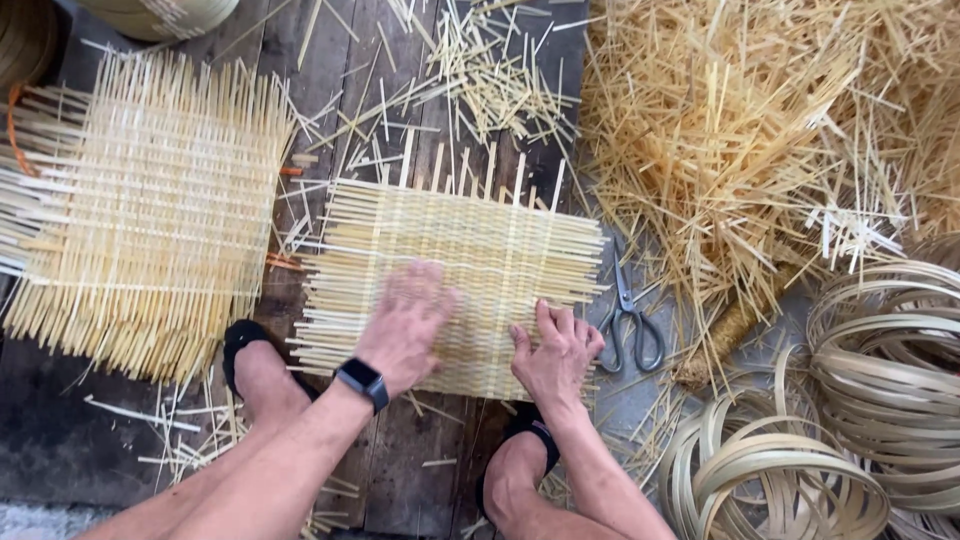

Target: Weaving bamboo strips and using a circular frame to construct a bamboo steamer base, trimming edges with scissors.

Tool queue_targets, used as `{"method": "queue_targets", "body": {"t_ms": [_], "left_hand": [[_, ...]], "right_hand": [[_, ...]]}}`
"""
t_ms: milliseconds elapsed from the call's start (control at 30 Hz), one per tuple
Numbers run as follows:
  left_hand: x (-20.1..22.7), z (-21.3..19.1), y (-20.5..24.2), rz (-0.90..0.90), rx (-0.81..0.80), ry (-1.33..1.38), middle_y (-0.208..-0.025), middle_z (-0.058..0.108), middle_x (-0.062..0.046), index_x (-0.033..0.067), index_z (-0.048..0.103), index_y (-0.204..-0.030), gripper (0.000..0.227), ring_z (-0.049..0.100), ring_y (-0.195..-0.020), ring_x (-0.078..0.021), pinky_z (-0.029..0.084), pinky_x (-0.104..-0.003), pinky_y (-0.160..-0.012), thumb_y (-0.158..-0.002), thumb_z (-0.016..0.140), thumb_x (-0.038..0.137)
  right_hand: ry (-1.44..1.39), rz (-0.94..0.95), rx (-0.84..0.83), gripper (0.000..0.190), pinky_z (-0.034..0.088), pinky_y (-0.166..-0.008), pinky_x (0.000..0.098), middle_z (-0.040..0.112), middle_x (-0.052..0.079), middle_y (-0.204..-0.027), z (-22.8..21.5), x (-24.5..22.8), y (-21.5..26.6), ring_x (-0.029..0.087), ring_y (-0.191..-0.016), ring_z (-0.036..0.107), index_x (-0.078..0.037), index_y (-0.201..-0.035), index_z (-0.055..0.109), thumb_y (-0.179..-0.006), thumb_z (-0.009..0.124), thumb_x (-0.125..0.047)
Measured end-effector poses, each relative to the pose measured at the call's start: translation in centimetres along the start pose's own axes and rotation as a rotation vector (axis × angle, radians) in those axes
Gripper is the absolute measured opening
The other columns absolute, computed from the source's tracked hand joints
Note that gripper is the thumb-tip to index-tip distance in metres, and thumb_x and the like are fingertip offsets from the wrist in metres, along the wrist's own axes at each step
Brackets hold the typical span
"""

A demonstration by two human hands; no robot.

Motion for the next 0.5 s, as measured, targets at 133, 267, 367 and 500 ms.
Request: {"method": "queue_targets", "body": {"t_ms": [133,267,367,500], "left_hand": [[3.9,2.4,0.9,0.285,-0.374,0.045,-0.168,0.006,-0.018,0.0253,0.028,-0.160,0.095,0.006,-0.154,-0.0405,0.009,-0.056,-0.122,-0.078,0.076,0.023],[3.5,2.5,1.6,0.215,-0.466,0.121,-0.170,0.004,-0.014,0.0271,0.027,-0.158,0.099,0.004,-0.156,-0.0372,0.007,-0.053,-0.126,-0.075,0.081,0.031],[2.6,3.4,1.0,0.226,-0.366,0.109,-0.170,0.007,-0.012,0.0303,0.030,-0.156,0.100,0.005,-0.156,-0.0367,0.009,-0.051,-0.126,-0.072,0.085,0.034],[2.9,2.5,0.8,0.198,-0.416,0.094,-0.171,0.007,-0.007,0.0372,0.029,-0.156,0.106,0.006,-0.158,-0.0318,0.011,-0.045,-0.128,-0.069,0.087,0.051]], "right_hand": [[0.007,-0.017,0.003,0.057,0.032,-0.101,0.0510,0.066,0.010,-0.107,-0.2,0.1,0.5,0.029,-0.106,0.057,-0.006,-0.124,0.072,-0.078,0.080,-0.037],[-0.043,-0.027,0.041,0.057,0.030,-0.102,0.0518,0.064,0.012,-0.107,-1.8,0.5,0.7,0.030,-0.106,0.056,-0.004,-0.123,0.071,-0.078,0.082,-0.036],[-0.091,0.007,0.183,0.051,0.030,-0.106,0.0493,0.063,0.012,-0.116,-5.8,2.9,2.5,0.030,-0.114,0.054,-0.006,-0.124,0.069,-0.082,0.081,-0.031],[0.012,0.232,0.360,0.036,0.031,-0.115,0.0469,0.064,0.008,-0.124,-12.4,12.3,9.5,0.026,-0.125,0.055,-0.012,-0.123,0.070,-0.090,0.078,-0.023]]}}
Point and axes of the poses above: each hand's wrist, its own y-axis away from the middle knuckle, its own z-axis out of the palm, x = y × z, the point moved 8 cm from there along -y, towards the middle knuckle
